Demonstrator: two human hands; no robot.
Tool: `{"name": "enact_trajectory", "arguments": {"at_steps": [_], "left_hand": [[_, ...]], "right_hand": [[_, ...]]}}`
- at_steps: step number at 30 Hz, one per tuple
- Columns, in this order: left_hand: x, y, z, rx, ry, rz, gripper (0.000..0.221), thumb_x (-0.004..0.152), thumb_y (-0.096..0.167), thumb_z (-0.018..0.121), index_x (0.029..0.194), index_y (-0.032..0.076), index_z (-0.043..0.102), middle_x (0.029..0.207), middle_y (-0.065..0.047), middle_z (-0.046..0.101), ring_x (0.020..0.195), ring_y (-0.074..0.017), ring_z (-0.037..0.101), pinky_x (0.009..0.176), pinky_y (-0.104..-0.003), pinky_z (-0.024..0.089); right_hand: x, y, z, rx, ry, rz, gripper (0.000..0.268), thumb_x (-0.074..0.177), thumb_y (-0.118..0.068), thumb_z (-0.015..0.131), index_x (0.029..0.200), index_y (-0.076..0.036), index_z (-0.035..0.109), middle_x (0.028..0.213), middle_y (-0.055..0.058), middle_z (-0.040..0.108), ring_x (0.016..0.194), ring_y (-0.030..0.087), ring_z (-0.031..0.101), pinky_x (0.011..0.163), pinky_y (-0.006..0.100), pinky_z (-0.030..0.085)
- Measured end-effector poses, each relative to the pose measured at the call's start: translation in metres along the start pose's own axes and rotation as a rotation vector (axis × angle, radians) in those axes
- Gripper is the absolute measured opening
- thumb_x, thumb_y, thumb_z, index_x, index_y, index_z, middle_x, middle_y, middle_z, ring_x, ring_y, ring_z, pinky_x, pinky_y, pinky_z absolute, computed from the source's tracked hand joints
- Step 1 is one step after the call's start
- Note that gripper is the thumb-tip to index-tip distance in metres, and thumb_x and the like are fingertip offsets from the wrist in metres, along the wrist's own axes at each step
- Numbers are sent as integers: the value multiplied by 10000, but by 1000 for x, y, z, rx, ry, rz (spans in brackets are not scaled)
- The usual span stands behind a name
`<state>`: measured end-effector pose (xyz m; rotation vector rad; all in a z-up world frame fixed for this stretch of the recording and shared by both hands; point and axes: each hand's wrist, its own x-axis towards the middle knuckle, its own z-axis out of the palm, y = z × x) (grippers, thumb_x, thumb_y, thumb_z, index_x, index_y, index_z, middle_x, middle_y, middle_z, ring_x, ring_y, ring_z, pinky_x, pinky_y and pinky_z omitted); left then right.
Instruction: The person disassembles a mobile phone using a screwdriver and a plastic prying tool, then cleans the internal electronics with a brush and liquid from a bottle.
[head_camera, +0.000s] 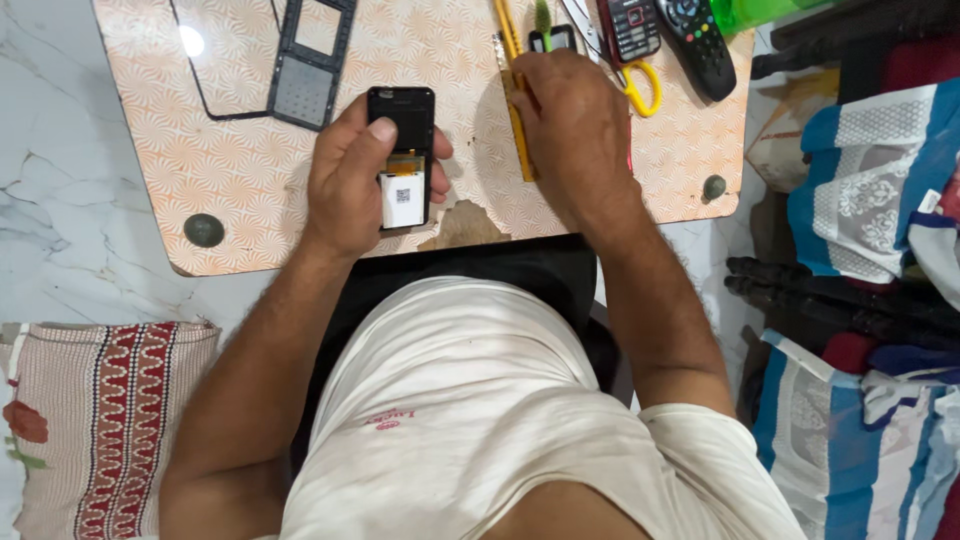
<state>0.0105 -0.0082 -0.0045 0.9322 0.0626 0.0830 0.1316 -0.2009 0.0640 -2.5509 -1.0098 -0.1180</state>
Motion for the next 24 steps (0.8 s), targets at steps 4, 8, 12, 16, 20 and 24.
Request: {"name": "enact_trajectory", "arguments": {"at_steps": [4, 8, 12, 16, 20, 24], "left_hand": [[1, -1, -1, 4, -18, 0, 339, 1139, 266, 431, 1288, -19, 540, 1064, -183, 705, 830, -199, 729, 728, -353, 664], [0, -2, -1, 9, -12, -6, 336, 1141, 264, 432, 1294, -16, 536, 1067, -180, 707, 835, -195, 728, 733, -348, 661], [-1, 0, 0, -20, -8, 1, 322, 1139, 261, 431, 1285, -6, 538, 1064, -171, 708, 825, -188, 726, 726, -340, 659], [-2, 0, -1, -31, -8, -12, 322, 1138, 263, 425, 1270, -5, 547, 1059, -168, 706, 819, -187, 720, 719, -349, 662], [0, 0, 0, -43, -16, -19, 319, 1133, 260, 426, 1267, -1, 549, 1056, -161, 708, 808, -179, 717, 718, -348, 655], [-1, 3, -2, -59, -25, -18, 314, 1133, 263, 425, 1256, 2, 551, 1054, -158, 708, 801, -174, 720, 712, -340, 649]], "right_hand": [[-2, 8, 10, -17, 74, -39, 177, 957, -49, 775, 1095, -34, 665, 994, 149, 656, 929, 371, 645, 824, 482, 505], [8, 23, 30, -29, 169, -56, 147, 972, -47, 781, 1065, -52, 666, 981, 155, 646, 914, 370, 647, 797, 481, 510], [7, 20, 29, -45, 214, -27, 129, 1003, -37, 756, 1097, -54, 669, 1014, 164, 649, 937, 364, 659, 805, 476, 524], [-15, -5, 12, -79, 1, 60, 249, 954, -128, 785, 1163, -40, 680, 1010, 170, 663, 916, 382, 652, 786, 494, 511], [-19, -20, 2, -122, -183, 148, 300, 908, -144, 785, 1184, -70, 694, 1033, 179, 666, 932, 385, 658, 783, 496, 509], [-17, -20, -4, -44, -184, 136, 318, 868, -109, 793, 1169, -66, 697, 1071, 183, 681, 948, 386, 665, 800, 483, 517]]}}
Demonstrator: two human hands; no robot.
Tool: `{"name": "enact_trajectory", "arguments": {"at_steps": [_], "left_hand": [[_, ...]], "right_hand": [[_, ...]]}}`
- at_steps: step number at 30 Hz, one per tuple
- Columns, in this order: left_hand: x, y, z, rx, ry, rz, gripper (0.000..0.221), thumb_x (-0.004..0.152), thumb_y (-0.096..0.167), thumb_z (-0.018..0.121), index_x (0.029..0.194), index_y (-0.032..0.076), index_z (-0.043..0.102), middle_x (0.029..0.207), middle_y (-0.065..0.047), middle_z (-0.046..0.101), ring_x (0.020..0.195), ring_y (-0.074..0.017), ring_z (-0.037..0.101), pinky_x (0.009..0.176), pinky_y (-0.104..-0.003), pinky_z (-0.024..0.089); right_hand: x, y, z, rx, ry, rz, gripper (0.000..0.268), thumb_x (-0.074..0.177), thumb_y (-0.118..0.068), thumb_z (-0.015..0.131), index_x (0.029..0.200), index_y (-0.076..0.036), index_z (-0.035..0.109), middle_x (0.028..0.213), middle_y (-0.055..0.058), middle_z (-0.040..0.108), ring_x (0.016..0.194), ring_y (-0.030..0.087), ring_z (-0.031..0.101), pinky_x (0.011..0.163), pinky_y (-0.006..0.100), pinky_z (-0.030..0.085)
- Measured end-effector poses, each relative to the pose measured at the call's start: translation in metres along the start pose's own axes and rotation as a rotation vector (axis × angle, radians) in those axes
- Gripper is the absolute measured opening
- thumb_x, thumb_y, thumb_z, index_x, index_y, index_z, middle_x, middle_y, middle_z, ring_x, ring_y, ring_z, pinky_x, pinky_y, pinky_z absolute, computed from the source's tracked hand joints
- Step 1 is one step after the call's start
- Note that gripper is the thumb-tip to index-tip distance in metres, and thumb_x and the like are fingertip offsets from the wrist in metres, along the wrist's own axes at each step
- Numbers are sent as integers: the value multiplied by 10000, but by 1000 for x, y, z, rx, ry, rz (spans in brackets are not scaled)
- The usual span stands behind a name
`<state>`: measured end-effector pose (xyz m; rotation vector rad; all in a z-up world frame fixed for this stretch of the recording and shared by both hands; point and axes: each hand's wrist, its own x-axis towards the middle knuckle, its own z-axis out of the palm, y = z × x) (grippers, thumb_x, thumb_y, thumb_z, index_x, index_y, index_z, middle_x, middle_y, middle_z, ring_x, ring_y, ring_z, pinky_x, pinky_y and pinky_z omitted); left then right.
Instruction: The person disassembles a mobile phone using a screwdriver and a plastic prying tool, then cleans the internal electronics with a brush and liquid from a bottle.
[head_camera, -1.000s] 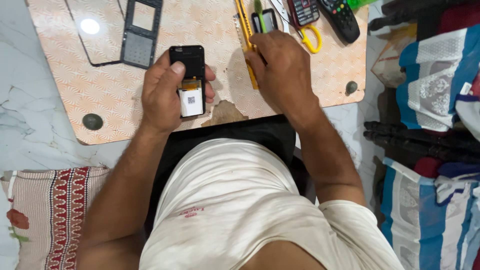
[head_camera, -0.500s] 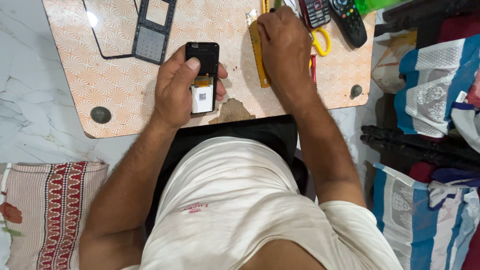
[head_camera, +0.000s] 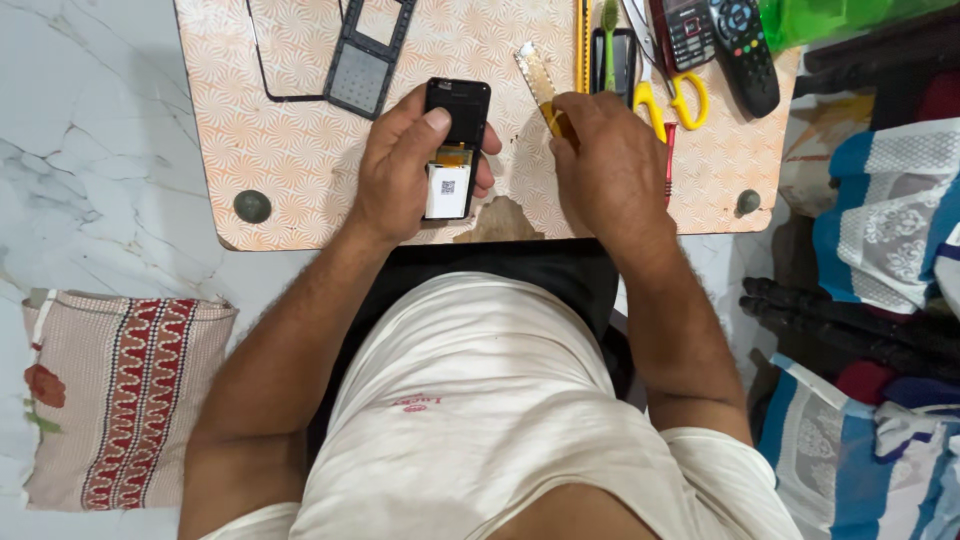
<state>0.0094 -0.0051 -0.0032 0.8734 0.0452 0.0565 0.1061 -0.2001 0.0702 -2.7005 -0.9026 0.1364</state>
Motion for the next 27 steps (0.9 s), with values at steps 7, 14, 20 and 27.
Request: {"name": "enact_trajectory", "arguments": {"at_steps": [7, 14, 20, 27], "left_hand": [[-2, -4, -2, 40, -6, 30, 322, 1136, 280, 428, 1256, 8, 552, 1053, -160, 712, 814, -175, 726, 715, -343, 660], [1, -3, 1, 29, 20, 12, 317, 1126, 276, 435, 1249, 6, 548, 1041, -159, 712, 804, -176, 725, 718, -341, 661], [2, -6, -2, 31, 11, 19, 316, 1126, 269, 435, 1246, -1, 548, 1048, -163, 712, 801, -179, 726, 718, -343, 663], [1, -7, -4, 22, 0, 14, 335, 1122, 288, 445, 1252, -4, 547, 1049, -159, 706, 810, -175, 729, 716, -338, 661]], "right_hand": [[22, 33, 7, 68, 218, -143, 265, 942, -68, 813, 1179, -34, 698, 1067, 187, 692, 974, 385, 677, 854, 479, 534], [83, 56, 26, -104, 262, -131, 201, 900, -137, 803, 1057, -41, 722, 901, 192, 718, 825, 422, 685, 717, 532, 530], [92, 56, 44, -199, 305, -83, 182, 852, -100, 798, 1004, -46, 714, 865, 187, 714, 783, 408, 702, 699, 508, 555], [86, 60, 35, 381, 150, -64, 147, 861, -5, 739, 1006, -26, 731, 833, 102, 739, 757, 216, 734, 694, 370, 570]]}}
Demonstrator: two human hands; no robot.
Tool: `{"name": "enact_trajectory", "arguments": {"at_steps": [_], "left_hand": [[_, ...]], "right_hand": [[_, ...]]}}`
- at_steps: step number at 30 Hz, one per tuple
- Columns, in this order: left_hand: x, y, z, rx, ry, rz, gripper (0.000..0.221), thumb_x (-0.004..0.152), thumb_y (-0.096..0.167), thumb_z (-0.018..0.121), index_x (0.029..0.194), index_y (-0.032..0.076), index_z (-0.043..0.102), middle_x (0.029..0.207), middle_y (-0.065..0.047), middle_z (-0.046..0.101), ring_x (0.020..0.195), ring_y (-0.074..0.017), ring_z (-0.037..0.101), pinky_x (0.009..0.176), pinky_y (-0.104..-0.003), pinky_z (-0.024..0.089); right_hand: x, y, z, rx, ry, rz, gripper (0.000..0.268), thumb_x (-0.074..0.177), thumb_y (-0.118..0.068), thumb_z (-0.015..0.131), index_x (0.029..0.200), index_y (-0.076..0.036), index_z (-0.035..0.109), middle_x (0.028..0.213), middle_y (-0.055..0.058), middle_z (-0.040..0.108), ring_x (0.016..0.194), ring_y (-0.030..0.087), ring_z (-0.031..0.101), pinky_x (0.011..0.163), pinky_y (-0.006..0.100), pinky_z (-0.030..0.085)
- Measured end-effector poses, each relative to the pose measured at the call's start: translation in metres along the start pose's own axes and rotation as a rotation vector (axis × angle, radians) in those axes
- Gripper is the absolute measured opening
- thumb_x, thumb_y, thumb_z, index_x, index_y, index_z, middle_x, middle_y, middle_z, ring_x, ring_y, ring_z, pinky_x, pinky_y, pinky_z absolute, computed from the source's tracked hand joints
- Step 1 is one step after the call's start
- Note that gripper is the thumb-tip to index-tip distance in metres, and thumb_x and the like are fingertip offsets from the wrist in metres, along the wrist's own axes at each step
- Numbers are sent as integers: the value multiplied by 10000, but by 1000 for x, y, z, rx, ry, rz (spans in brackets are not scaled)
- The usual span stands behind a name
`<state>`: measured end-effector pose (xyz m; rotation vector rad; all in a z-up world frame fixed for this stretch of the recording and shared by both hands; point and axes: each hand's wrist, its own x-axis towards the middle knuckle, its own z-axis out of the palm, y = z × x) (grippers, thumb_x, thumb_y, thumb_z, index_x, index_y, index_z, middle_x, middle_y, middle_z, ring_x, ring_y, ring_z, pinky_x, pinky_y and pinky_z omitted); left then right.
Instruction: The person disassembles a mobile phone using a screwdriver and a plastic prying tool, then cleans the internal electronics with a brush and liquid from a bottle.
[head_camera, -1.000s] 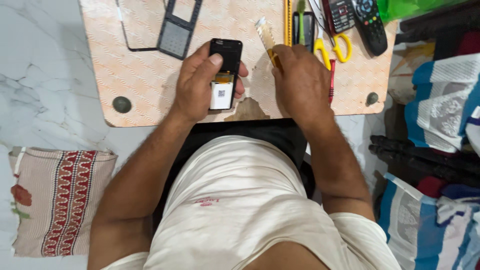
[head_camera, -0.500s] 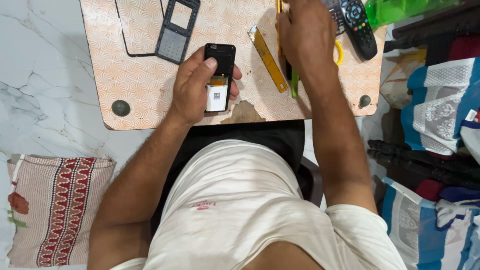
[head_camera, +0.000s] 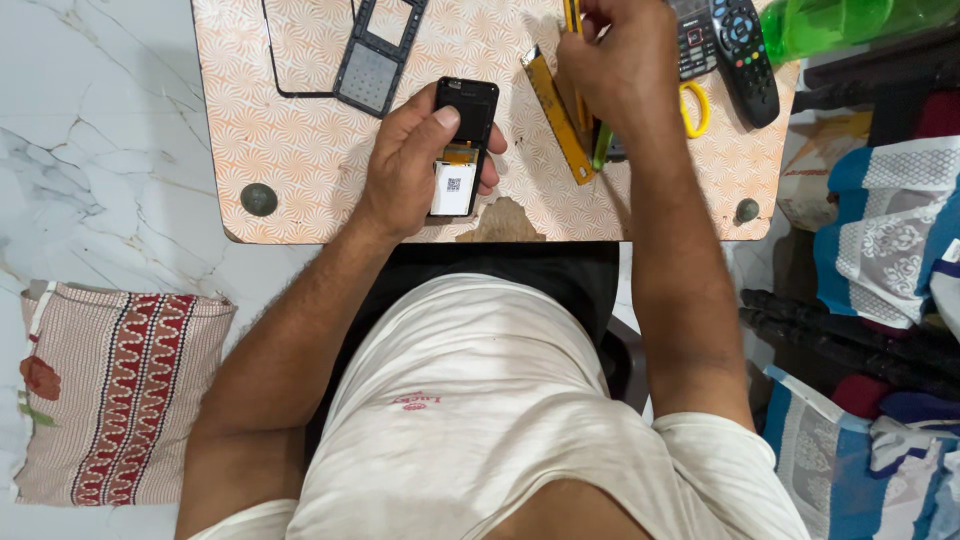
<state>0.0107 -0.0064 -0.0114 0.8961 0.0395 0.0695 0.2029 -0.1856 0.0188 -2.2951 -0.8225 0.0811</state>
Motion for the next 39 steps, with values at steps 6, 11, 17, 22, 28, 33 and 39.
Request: {"name": "enact_trajectory", "arguments": {"at_steps": [6, 11, 17, 22, 28, 33, 39], "left_hand": [[0, 4, 0, 25, -6, 15, 359, 1118, 309, 438, 1256, -6, 545, 1041, -181, 712, 802, -193, 738, 708, -362, 675], [0, 12, 1, -190, 41, -61, 362, 1099, 306, 451, 1225, -21, 543, 1024, -216, 713, 764, -228, 738, 677, -384, 669], [-1, 8, 0, -209, 53, -47, 347, 1106, 301, 467, 1251, -7, 536, 1027, -197, 708, 789, -216, 734, 689, -375, 663], [-2, 5, 0, -87, 49, 0, 362, 1118, 309, 468, 1280, -4, 545, 1037, -170, 716, 798, -194, 735, 699, -349, 662], [-5, 3, 1, -25, 25, 51, 356, 1138, 304, 451, 1280, -4, 555, 1054, -159, 716, 819, -178, 730, 719, -334, 659], [-4, 5, 3, 14, 14, 53, 349, 1138, 292, 450, 1284, -8, 549, 1072, -148, 716, 811, -164, 722, 714, -325, 654], [-7, 2, 5, 95, 6, 106, 334, 1153, 284, 433, 1292, 6, 553, 1055, -124, 715, 813, -140, 722, 707, -309, 661]], "right_hand": [[-17, -14, -31, 778, -146, -91, 135, 1132, -84, 623, 1248, -18, 645, 969, 106, 709, 856, 163, 703, 765, 304, 571], [-60, -43, -24, 994, -215, 258, 279, 1125, -197, 579, 1346, -29, 591, 806, 60, 659, 592, 95, 599, 522, 234, 483], [-99, -75, -7, 651, -352, 219, 255, 1117, -175, 527, 1275, 7, 611, 694, 25, 603, 543, 78, 539, 493, 239, 452], [-104, -87, -9, 417, -252, 124, 189, 1122, -159, 575, 1128, 24, 621, 704, 33, 603, 585, 84, 543, 528, 257, 442], [-102, -85, -10, 296, -165, 97, 199, 1112, -162, 616, 1015, 10, 641, 646, 40, 606, 567, 107, 578, 530, 291, 451], [-96, -87, -18, 189, -153, 39, 240, 1091, -183, 648, 950, 11, 667, 645, 56, 614, 550, 119, 593, 528, 300, 457], [-90, -98, -17, 201, -201, 117, 272, 1085, -209, 653, 925, 11, 668, 598, 77, 585, 520, 141, 568, 495, 317, 430]]}}
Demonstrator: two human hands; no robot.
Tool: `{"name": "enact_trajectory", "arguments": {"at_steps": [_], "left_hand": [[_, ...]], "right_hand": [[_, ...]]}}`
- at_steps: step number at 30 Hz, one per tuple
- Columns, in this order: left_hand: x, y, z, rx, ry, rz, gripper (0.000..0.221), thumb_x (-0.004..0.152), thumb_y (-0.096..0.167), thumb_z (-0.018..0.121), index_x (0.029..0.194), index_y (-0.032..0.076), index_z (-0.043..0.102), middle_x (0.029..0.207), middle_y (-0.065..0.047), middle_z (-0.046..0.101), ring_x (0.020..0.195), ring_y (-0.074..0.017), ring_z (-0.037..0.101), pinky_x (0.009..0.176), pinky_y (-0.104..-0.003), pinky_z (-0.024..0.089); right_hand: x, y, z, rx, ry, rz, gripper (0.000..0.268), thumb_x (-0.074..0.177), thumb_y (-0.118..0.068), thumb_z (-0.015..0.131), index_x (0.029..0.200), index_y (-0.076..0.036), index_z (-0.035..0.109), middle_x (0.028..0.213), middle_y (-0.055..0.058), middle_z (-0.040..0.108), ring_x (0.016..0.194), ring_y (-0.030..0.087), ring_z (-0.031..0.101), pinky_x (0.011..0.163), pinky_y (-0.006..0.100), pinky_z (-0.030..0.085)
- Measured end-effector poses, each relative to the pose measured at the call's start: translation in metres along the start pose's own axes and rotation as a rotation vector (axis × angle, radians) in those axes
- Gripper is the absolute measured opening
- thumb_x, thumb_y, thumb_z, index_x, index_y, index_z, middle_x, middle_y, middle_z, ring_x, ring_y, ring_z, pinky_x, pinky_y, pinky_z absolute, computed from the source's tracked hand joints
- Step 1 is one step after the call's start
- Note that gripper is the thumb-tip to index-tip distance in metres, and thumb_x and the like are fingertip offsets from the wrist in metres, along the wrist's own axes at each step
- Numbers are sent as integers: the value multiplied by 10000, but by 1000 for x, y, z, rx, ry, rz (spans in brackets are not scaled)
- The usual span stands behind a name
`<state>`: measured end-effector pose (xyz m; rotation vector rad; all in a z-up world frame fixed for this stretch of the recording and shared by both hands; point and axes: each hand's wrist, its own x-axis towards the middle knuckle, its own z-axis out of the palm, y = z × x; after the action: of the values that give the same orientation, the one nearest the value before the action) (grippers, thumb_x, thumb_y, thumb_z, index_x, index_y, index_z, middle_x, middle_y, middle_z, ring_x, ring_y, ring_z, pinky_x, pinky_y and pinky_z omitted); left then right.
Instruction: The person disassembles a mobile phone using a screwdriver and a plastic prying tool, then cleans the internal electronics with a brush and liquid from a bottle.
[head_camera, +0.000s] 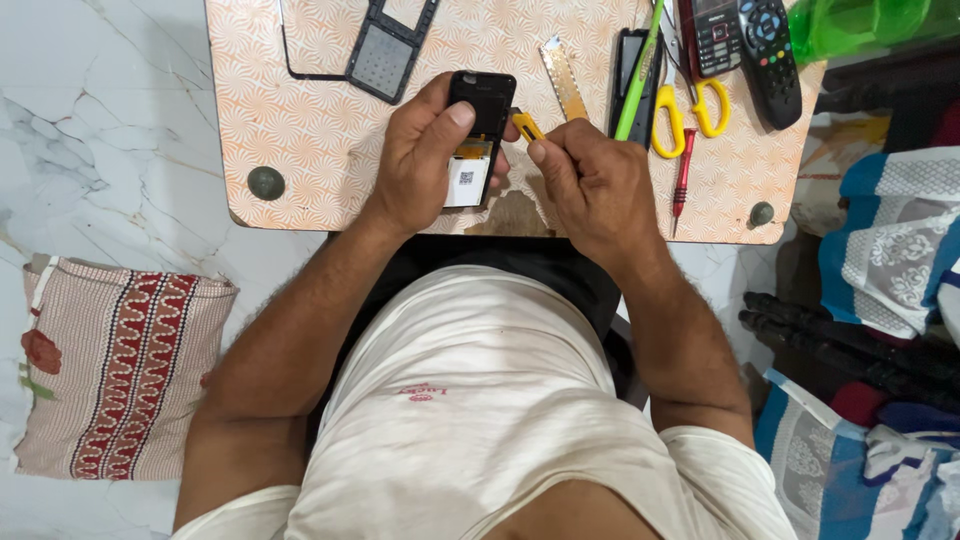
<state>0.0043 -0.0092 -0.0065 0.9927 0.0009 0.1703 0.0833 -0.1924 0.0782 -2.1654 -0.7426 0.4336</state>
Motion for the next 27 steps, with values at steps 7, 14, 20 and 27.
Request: {"name": "enact_trajectory", "arguments": {"at_steps": [7, 14, 20, 27], "left_hand": [[-1, -3, 1, 105, 1, 35, 360, 1162, 303, 456, 1321, -3, 557, 1051, -109, 707, 831, -132, 709, 732, -290, 645], [-4, 3, 3, 94, 2, 2, 402, 1150, 346, 453, 1331, 1, 550, 1029, -103, 710, 783, -130, 702, 693, -281, 634], [0, 2, -2, 8, -26, -77, 517, 1132, 489, 418, 1236, 10, 580, 971, -107, 721, 753, -144, 718, 666, -297, 647], [3, -1, -5, 63, -29, -89, 599, 1114, 546, 369, 1194, 2, 608, 953, -130, 737, 746, -166, 751, 641, -305, 676]], "right_hand": [[0, -13, -3, -73, 11, -25, 222, 1073, -157, 661, 952, 28, 678, 626, 98, 609, 519, 155, 582, 498, 328, 444], [4, 1, -11, -59, -77, -45, 214, 1065, -151, 669, 941, 22, 690, 619, 78, 612, 536, 120, 583, 499, 298, 448], [14, 34, -15, 134, -190, -125, 270, 1089, -212, 666, 939, 13, 673, 647, 33, 619, 583, 77, 584, 519, 261, 452], [15, 48, -12, 165, -190, -198, 308, 1090, -259, 647, 919, -4, 662, 628, 26, 621, 562, 89, 608, 491, 258, 439]]}}
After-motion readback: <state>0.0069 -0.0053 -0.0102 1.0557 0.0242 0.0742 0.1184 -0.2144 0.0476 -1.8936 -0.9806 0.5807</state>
